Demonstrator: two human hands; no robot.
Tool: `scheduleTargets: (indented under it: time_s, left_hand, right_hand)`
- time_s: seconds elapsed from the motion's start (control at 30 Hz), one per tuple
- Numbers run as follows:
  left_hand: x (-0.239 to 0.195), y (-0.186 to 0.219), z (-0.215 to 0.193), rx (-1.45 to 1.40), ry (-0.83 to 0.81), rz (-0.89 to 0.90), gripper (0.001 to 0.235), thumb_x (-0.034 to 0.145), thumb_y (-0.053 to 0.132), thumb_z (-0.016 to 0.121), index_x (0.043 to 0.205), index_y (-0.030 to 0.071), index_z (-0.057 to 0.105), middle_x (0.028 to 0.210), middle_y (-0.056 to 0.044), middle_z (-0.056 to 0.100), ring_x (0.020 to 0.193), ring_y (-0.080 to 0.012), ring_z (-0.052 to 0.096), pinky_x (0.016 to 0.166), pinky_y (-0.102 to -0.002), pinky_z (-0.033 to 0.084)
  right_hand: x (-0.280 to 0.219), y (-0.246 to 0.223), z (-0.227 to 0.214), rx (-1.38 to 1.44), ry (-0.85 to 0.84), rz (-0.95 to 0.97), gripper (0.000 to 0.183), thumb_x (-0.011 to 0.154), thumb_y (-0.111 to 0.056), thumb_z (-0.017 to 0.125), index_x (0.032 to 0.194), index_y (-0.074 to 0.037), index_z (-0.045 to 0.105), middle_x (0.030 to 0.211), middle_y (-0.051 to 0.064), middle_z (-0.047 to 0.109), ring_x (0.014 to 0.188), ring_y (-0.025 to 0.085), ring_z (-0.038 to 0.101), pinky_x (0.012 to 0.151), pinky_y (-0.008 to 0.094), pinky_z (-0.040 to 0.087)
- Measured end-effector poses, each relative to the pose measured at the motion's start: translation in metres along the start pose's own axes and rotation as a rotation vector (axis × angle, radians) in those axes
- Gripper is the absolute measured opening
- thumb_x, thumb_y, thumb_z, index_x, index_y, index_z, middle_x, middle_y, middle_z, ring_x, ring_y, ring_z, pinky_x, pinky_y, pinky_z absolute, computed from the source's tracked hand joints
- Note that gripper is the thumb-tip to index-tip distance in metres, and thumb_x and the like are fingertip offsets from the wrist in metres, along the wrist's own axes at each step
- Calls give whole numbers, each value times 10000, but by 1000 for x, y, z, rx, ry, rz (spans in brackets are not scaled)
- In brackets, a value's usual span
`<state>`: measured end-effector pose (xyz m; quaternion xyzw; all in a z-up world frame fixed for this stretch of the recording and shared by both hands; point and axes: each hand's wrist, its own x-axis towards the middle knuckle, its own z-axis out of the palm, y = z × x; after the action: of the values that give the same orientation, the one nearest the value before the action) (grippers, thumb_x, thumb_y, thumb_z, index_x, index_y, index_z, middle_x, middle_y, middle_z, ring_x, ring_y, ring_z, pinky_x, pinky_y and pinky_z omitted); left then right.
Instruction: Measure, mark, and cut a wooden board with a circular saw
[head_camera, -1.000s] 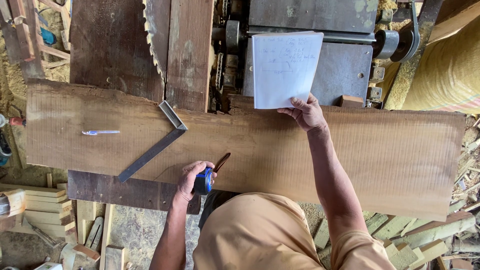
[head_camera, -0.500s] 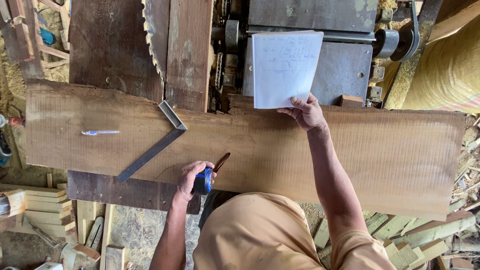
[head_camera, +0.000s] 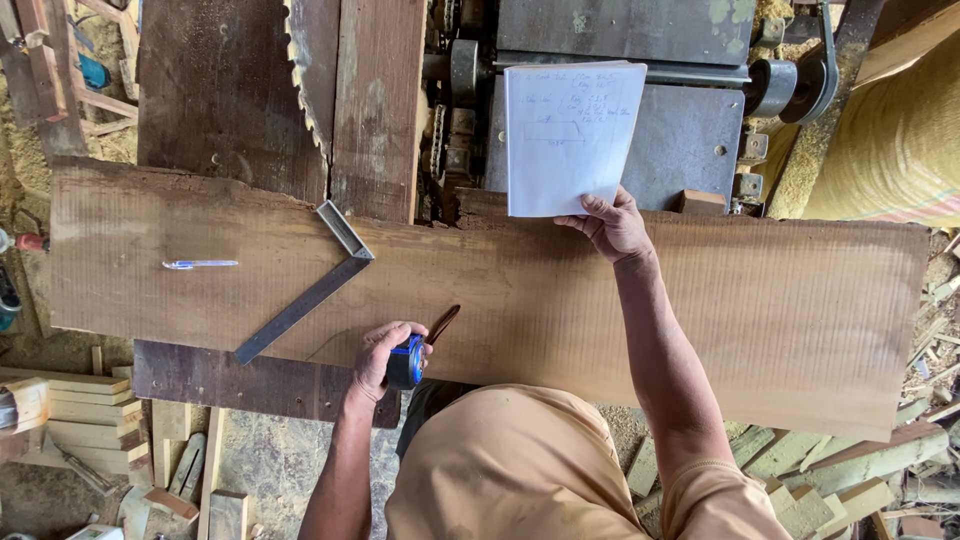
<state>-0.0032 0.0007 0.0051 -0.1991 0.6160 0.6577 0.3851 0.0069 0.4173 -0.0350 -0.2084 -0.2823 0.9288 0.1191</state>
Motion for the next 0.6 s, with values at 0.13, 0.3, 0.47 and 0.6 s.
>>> scheduleTargets:
  time_s: [0.13, 0.3, 0.47, 0.6]
  left_hand:
    - [1, -3, -1, -12, 14, -3, 300, 887, 219, 679, 974, -58, 752, 818, -265, 736, 652, -318, 759, 612, -453, 665]
    - [2, -4, -2, -16, 4, 1, 299, 890, 219, 676, 977, -58, 751, 821, -264, 736, 650, -322, 760, 611, -456, 665]
    - [2, -4, -2, -13, -5, -1, 303, 893, 227, 671, 984, -50, 753, 803, -260, 734, 638, -319, 757, 604, -447, 663]
    - [2, -4, -3, -19, -6, 17, 296, 897, 214, 669, 981, -57, 753, 813, -272, 733, 647, -336, 760, 606, -461, 662]
  right_hand:
    - [1, 1, -1, 3, -2, 0, 150, 906, 59, 705, 1016, -41, 690, 1018, 228, 754, 938, 472, 750, 818, 649, 648]
    - [1, 0, -1, 5, 1, 2, 154, 904, 61, 707, 1018, -41, 692, 1020, 233, 753, 937, 474, 750, 819, 652, 647]
    - [1, 0, -1, 3, 5, 8, 155, 905, 54, 709, 1025, -43, 691, 1012, 229, 753, 928, 469, 753, 819, 645, 649]
    - [1, -1, 2, 3, 4, 3, 151, 908, 55, 707, 1024, -39, 688, 1009, 234, 751, 924, 475, 751, 822, 653, 646]
